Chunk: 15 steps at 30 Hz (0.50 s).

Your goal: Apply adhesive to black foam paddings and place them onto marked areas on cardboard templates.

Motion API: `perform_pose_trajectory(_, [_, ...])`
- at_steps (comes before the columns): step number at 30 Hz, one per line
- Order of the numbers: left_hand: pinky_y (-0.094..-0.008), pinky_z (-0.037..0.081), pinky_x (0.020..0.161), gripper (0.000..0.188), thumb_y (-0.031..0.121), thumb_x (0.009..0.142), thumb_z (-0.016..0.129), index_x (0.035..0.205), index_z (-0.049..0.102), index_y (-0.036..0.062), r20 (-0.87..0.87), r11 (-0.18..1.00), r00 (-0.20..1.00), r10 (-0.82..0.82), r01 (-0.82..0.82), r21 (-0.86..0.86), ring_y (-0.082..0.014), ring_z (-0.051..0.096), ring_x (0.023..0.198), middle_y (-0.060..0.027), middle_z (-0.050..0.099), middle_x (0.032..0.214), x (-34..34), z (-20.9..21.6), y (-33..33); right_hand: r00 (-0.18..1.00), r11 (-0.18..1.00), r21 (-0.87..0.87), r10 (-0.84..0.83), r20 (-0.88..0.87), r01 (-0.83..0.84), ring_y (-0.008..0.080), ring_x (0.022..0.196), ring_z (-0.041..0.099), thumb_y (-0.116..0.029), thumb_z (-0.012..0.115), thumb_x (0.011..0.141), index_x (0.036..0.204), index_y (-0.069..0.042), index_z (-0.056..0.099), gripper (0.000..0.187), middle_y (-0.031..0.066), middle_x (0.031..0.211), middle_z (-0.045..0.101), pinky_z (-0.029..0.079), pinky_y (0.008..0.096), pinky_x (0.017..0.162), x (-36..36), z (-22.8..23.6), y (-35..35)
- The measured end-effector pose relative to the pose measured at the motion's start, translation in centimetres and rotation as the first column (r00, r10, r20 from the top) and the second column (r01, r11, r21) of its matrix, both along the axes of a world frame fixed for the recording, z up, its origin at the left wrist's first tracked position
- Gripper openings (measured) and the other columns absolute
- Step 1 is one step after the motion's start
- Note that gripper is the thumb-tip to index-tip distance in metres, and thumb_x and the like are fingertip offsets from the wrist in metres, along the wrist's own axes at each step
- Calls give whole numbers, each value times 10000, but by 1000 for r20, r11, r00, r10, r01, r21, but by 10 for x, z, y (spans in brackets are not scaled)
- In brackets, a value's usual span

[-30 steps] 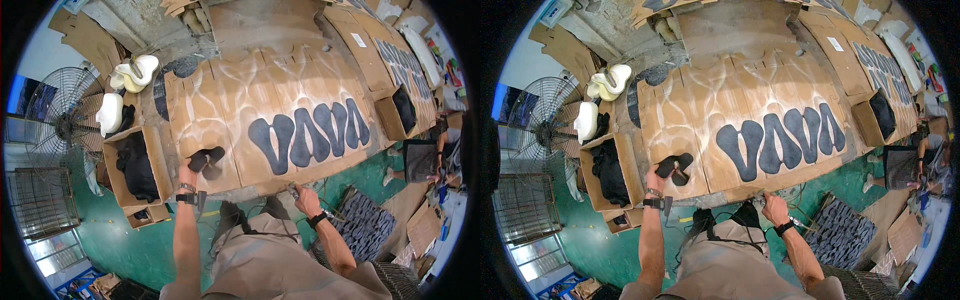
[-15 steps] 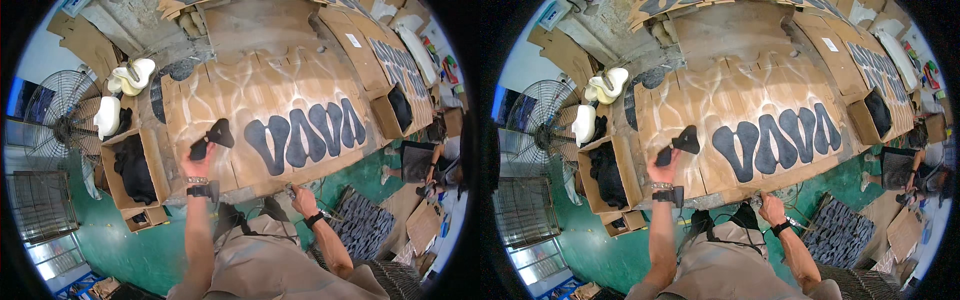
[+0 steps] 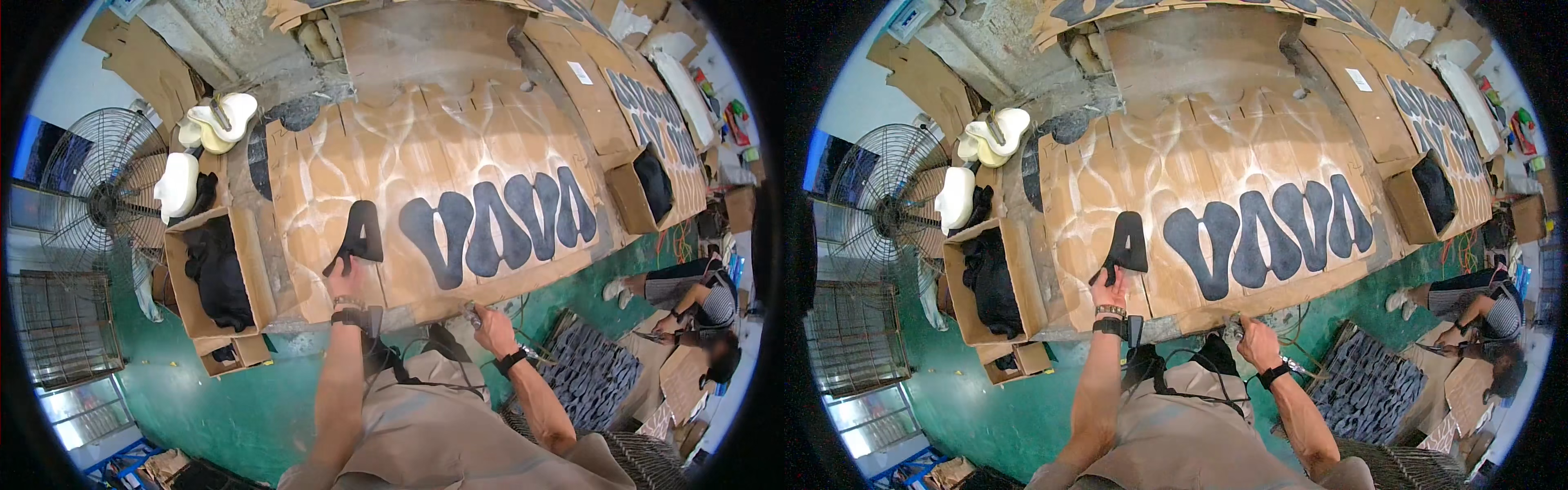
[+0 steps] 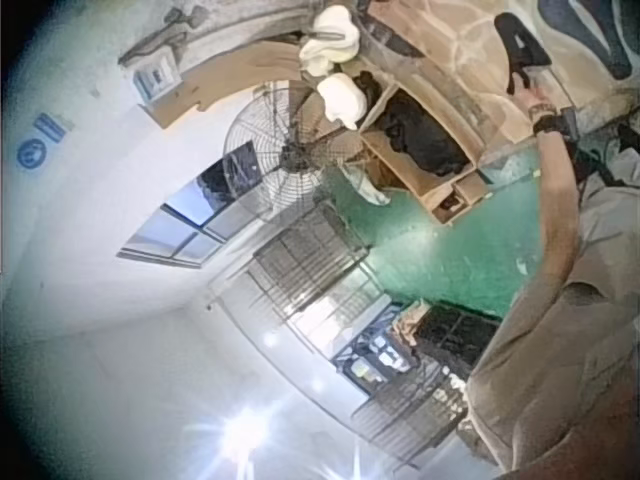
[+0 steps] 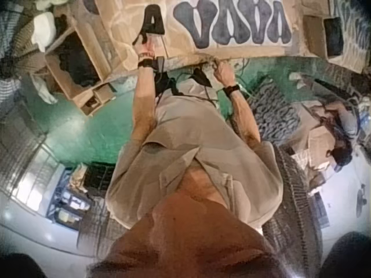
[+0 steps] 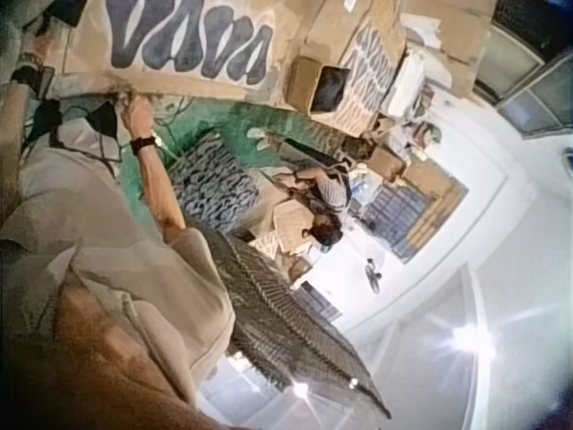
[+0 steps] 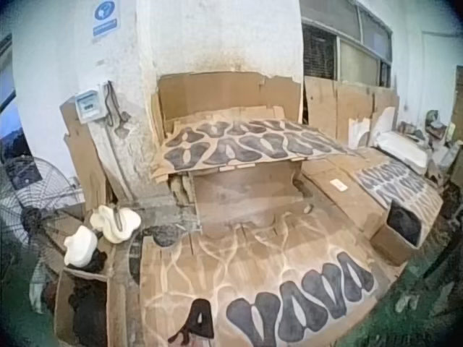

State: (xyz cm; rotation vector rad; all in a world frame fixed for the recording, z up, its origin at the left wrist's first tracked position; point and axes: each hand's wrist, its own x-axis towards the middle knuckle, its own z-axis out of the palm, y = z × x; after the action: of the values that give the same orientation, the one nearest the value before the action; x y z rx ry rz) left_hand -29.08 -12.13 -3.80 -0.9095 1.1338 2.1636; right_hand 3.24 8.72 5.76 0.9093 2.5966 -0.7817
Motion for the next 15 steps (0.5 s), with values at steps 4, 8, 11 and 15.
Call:
perform_pose_trajectory(4, [-338,549,837,251,198,943,724,1164,681,86,-186,989,983,7,-35,-143,-184,691,1011,-54,742,1094,-15,26,34,1000,1000,7,-17,23,17,449,894,701,-60,674,753,1045,-33,616,299,224,934,711,569,534,750,5,1,5])
perform_pose_trajectory(8, [-376,515,785,455,386,928,727,1096,732,-37,-343,842,897,-278,56,-536,-216,635,870,-95,719,1023,-29,60,55,1000,1000,5,-16,19,16,451,902,697,-60,689,738,1052,-31,621,322,225,960,714,566,534,769,3,0,12])
perform_pose_trajectory(11, [-396,474,722,461,422,948,687,1018,750,-30,-350,767,807,-476,186,-614,-219,573,767,-54,696,887,-37,56,31,999,1000,-15,18,38,-17,454,931,692,-50,681,744,1087,-27,636,347,237,979,714,561,541,797,1,7,8])
perform_pose_trajectory(15, [-491,493,811,470,444,1006,567,1006,739,8,-400,642,700,-592,110,-758,-338,644,889,-177,731,951,-43,32,39,997,995,-100,-7,72,14,492,975,665,-13,640,771,1251,-71,670,484,259,1055,714,545,562,842,-5,12,6])
